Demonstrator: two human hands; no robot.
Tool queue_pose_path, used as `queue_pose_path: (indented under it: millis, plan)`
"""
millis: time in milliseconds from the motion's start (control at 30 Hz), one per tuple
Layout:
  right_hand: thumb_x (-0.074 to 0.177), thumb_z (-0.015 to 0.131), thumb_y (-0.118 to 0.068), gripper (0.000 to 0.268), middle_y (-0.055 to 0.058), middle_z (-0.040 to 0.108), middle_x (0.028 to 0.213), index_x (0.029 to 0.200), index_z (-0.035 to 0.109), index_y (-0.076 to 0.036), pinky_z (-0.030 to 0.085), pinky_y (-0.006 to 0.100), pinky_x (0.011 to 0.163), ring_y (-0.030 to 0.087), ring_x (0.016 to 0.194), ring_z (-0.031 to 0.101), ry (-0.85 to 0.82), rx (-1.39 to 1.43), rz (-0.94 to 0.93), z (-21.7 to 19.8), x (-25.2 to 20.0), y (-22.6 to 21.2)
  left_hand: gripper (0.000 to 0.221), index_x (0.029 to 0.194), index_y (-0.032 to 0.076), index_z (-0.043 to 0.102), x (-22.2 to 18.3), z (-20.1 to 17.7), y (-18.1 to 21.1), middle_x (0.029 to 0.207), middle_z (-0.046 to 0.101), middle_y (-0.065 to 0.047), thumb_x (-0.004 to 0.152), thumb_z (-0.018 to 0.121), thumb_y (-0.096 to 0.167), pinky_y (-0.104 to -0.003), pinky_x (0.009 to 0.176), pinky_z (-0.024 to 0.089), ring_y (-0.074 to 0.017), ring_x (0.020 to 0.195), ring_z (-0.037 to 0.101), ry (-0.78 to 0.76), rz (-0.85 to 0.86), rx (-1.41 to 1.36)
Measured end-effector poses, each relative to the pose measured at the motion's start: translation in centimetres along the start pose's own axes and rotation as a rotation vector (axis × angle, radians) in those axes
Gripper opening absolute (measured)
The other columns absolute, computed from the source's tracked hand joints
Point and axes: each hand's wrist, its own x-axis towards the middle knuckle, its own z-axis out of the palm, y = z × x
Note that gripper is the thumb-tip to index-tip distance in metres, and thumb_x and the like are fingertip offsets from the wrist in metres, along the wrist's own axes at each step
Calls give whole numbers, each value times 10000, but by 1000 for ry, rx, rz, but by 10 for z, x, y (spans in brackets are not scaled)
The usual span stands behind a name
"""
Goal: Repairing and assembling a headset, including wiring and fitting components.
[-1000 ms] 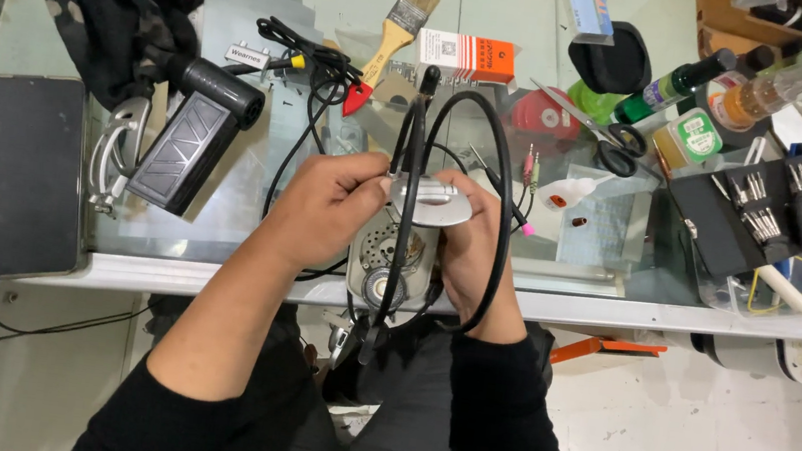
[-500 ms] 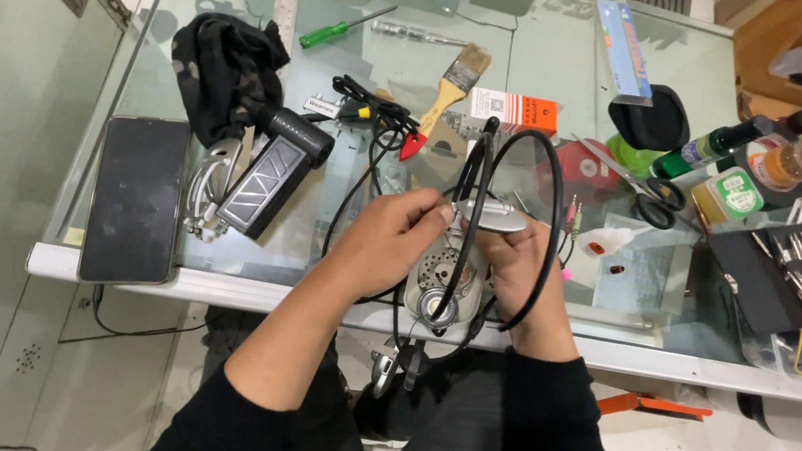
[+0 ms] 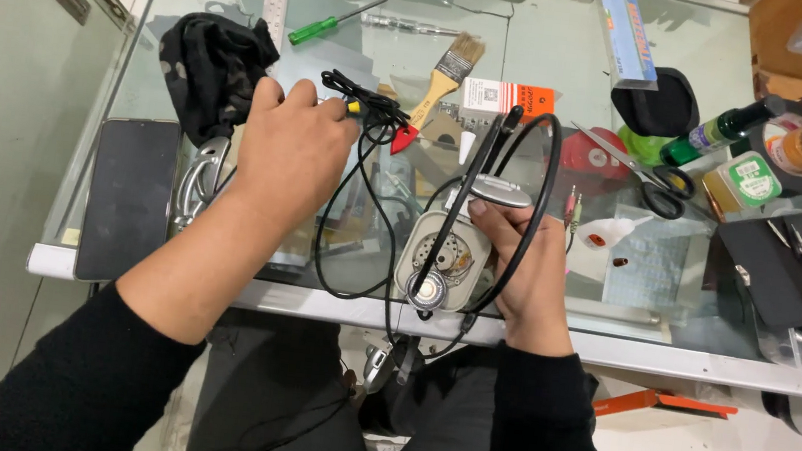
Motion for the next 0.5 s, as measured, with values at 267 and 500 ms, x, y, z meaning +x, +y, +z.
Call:
queue_pose_path:
  millis: [267, 500]
  plan:
    - [819, 839, -65, 121, 73, 624, 580, 759, 754, -1, 498, 239, 487, 117, 537, 597, -10, 44, -19, -9, 6, 16, 70, 831, 183, 687, 4, 10, 4, 777, 602, 21, 822, 632, 140, -381, 788, 300, -206, 839, 524, 39, 36, 112]
    - [822, 843, -63, 152, 73, 581, 533, 728, 737, -6, 450, 226, 422, 120, 457, 549, -57, 66, -47, 10, -9, -29, 79, 988, 134, 700, 1, -63, 60, 749, 706, -40, 913, 717, 113, -343, 607, 521, -230, 691, 658, -205, -433, -1198]
